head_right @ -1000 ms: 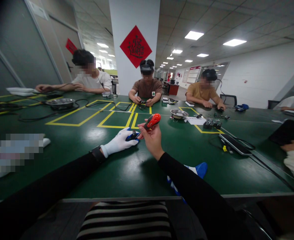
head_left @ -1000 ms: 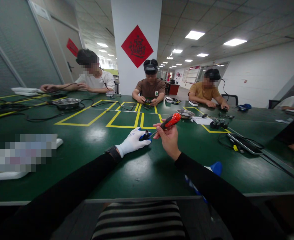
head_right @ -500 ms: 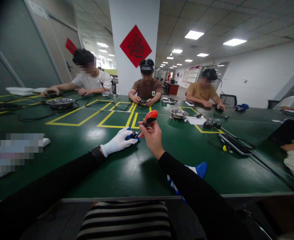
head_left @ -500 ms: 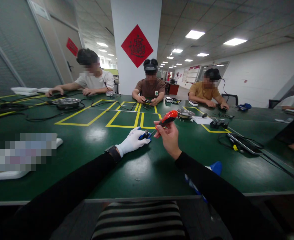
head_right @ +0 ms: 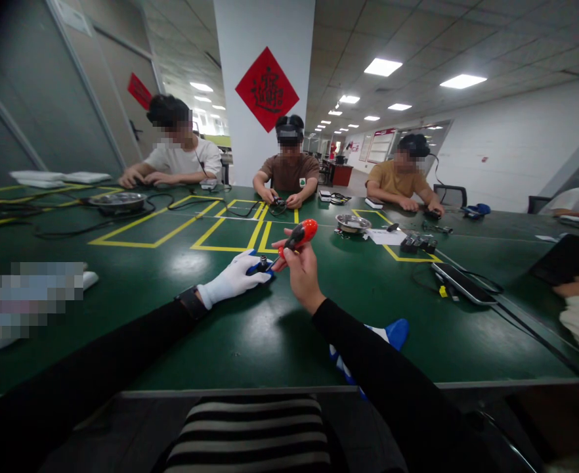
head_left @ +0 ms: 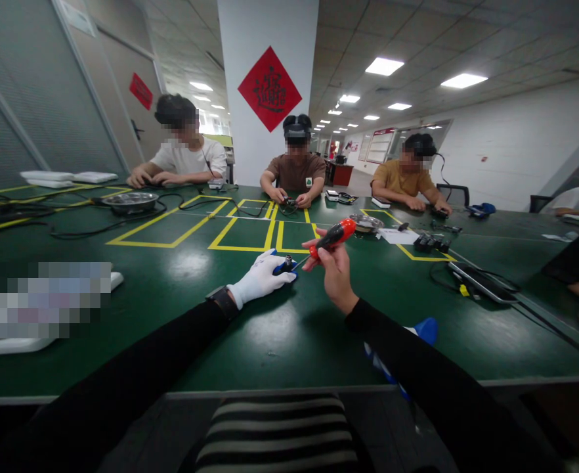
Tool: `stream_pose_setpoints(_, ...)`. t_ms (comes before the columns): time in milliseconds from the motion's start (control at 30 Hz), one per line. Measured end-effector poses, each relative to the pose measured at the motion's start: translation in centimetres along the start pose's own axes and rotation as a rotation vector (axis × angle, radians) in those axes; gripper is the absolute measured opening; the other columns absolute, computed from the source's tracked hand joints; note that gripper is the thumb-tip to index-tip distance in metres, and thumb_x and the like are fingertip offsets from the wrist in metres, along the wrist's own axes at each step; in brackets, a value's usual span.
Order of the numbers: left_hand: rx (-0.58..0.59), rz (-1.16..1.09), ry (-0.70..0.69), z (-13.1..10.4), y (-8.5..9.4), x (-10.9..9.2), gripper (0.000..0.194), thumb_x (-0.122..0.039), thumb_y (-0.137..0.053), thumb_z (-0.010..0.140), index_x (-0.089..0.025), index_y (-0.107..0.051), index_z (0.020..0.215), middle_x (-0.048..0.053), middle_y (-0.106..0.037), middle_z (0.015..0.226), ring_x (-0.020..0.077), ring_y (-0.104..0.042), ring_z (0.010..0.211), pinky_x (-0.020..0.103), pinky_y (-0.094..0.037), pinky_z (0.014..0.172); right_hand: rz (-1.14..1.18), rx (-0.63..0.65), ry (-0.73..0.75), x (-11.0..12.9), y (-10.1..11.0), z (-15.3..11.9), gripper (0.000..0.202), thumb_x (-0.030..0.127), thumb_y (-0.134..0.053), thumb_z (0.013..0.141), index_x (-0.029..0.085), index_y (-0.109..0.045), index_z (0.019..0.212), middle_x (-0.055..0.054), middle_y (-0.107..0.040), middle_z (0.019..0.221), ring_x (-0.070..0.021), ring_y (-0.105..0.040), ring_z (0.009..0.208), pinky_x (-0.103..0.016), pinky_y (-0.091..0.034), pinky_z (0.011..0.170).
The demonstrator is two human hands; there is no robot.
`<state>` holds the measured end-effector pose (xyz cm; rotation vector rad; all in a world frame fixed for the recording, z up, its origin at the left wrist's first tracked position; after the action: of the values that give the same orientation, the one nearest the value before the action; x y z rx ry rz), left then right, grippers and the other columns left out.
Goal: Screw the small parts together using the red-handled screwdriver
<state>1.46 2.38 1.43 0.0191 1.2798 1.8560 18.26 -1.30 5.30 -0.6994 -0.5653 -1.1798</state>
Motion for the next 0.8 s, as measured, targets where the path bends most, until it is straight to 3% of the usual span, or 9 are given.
stream_pose_setpoints(133,0.014,0.007,0.004,0.1,0.1,-0.2,0.033,-0.052,-0.054,0.084,-0.022,-0.068,0.086,-0.001,-0.071,0.08,0.0219,-0.062,0.089,0.045,-0.023,0.117,-0.167,-0.035,0.026,0.2,0.2,0.1,0.031,0.036,-0.06,0.087,0.023,-0.055,0.114,-0.004,-0.068,0.104,-0.0125,-0.063,0.065,-0.029,-0.054,0.063)
stream_pose_setpoints(233,0.038,0.003,0.0,0.0,0.1,-0.2,0.033,-0.051,-0.053,0.085,-0.022,-0.069,0.09,0.0,-0.072,0.085,0.0221,-0.062,0.094,0.046,-0.02,0.118,-0.352,-0.161,0.123,0.8,0.8,0.4,0.026,0.033,-0.071,0.078,0.021,-0.06,0.098,-0.005,-0.067,0.101,-0.0175,-0.063,0.085,-0.036,-0.052,0.084)
stream_pose_setpoints(300,0.046,-0.009,0.005,0.0,0.0,-0.1,0.033,-0.05,-0.054,0.084,-0.023,-0.069,0.096,0.0,-0.072,0.089,0.0223,-0.062,0.097,0.046,-0.019,0.119,-0.312,-0.167,0.142,0.8,0.9,0.7,0.022,0.03,-0.074,0.075,0.021,-0.056,0.085,-0.004,-0.067,0.1,-0.0193,-0.063,0.095,-0.039,-0.048,0.093)
stream_pose_setpoints(433,0.032,-0.011,0.031,-0.1,0.0,0.1,0.036,-0.051,-0.055,0.084,-0.023,-0.07,0.099,0.0,-0.072,0.091,0.0235,-0.061,0.102,0.047,-0.018,0.119,-0.013,-0.053,-0.015,-0.6,0.6,1.0,0.029,0.031,-0.072,0.077,0.023,-0.044,0.076,0.003,-0.062,0.076,-0.0162,-0.065,0.081,-0.036,-0.05,0.087)
stream_pose_setpoints(533,0.037,-0.011,0.029,0.0,0.1,0.0,0.035,-0.05,-0.055,0.083,-0.022,-0.07,0.097,0.0,-0.072,0.09,0.0232,-0.061,0.1,0.047,-0.018,0.118,0.047,-0.074,-0.105,-1.7,0.6,1.0,0.025,0.035,-0.07,0.079,0.023,-0.048,0.081,0.008,-0.051,0.063,-0.0118,-0.057,0.064,-0.03,-0.049,0.076)
stream_pose_setpoints(600,0.04,-0.011,0.028,0.0,0.1,-0.1,0.034,-0.05,-0.055,0.083,-0.022,-0.069,0.096,0.0,-0.072,0.09,0.0231,-0.061,0.098,0.047,-0.019,0.118,0.054,-0.095,-0.12,-2.0,0.7,1.0,0.019,0.036,-0.065,0.081,0.024,-0.051,0.088,0.008,-0.048,0.063,-0.0119,-0.053,0.062,-0.029,-0.048,0.075)
stream_pose_setpoints(700,0.045,-0.007,0.02,0.0,0.2,-0.2,0.034,-0.051,-0.053,0.084,-0.022,-0.068,0.092,0.0,-0.072,0.086,0.0227,-0.061,0.096,0.046,-0.018,0.118,-0.045,-0.068,-0.075,-1.4,0.6,1.0,0.015,0.033,-0.061,0.082,0.023,-0.056,0.092,0.004,-0.054,0.076,-0.0138,-0.055,0.073,-0.029,-0.046,0.078)
stream_pose_setpoints(800,0.043,0.005,0.014,-0.1,0.1,-0.2,0.034,-0.051,-0.052,0.085,-0.022,-0.068,0.091,0.0,-0.071,0.08,0.0223,-0.062,0.094,0.045,-0.019,0.118,-0.316,0.015,0.04,-0.1,0.5,0.7,0.012,0.033,-0.06,0.084,0.022,-0.059,0.083,0.001,-0.055,0.081,-0.0148,-0.053,0.076,-0.028,-0.044,0.075)
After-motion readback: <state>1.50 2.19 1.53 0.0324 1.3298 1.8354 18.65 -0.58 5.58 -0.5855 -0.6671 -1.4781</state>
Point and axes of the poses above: each hand's wrist, its own z-axis towards the middle knuckle, its own y-axis out of the back of the hand, x = y × z, the point moved 3 cm from there along z, towards the middle knuckle
